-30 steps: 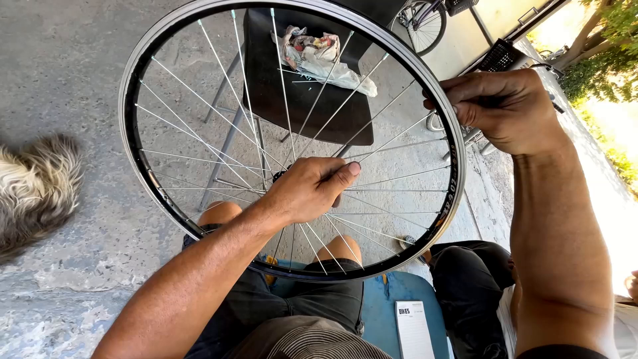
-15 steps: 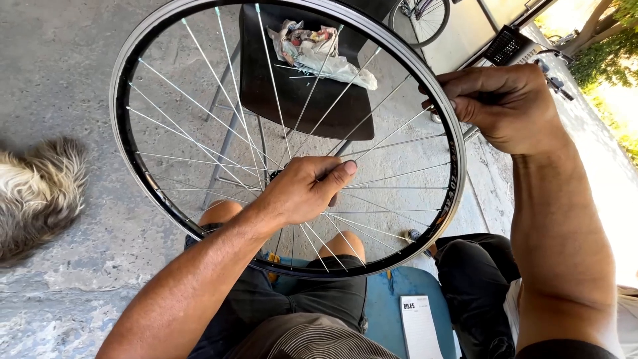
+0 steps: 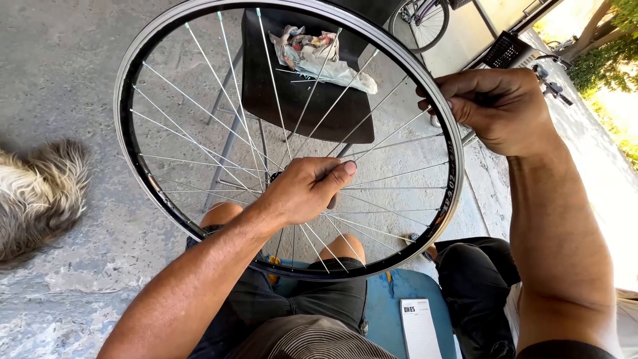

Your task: Repairing and truing a bicycle wheel by adjusting the spokes

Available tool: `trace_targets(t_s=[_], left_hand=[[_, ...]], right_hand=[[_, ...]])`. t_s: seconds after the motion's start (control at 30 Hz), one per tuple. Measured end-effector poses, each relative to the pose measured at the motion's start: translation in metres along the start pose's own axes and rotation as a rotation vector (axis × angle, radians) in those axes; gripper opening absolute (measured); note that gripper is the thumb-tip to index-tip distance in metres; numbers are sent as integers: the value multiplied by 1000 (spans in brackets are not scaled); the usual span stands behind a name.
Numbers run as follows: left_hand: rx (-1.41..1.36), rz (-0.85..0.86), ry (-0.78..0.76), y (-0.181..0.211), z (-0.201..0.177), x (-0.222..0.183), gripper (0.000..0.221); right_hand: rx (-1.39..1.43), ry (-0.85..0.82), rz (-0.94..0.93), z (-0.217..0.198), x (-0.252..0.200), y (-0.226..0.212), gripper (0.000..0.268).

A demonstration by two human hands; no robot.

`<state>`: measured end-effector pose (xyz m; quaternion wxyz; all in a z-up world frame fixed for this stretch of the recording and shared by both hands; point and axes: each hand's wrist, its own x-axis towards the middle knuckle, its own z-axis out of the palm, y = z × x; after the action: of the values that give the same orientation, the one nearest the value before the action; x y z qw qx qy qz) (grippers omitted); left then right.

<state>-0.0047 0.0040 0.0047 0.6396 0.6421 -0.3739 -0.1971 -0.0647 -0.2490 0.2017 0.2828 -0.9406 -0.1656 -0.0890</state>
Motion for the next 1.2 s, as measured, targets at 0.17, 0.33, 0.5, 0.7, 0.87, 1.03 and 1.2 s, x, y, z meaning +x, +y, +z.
trace_targets(t_s=[0.17,0.33,0.5,0.7,0.87,1.03,1.2], left_hand=[[-13,43,11,-4,1,2,48],[-22,45,9,-5,0,1,48],[-12,25,11,-5,-1,0,47],[3,96,66,-8,-2,-4,46],[68,227,138,20,-5,-8,35],[-127,360,356,53,10,16,19],[-469,592,769,74,25,46,13]], right_hand=[[-38,8,-9,-3,-1,7,20],[-1,-2,-26,0,2,1,21],[-12,-29,-25,4,4,-10,20],[83,-14,4,3,-7,-5,24],[192,119,-80,33,-8,-9,37],[35,389,-178,69,1,-42,33],[9,277,-213,74,18,-69,33]])
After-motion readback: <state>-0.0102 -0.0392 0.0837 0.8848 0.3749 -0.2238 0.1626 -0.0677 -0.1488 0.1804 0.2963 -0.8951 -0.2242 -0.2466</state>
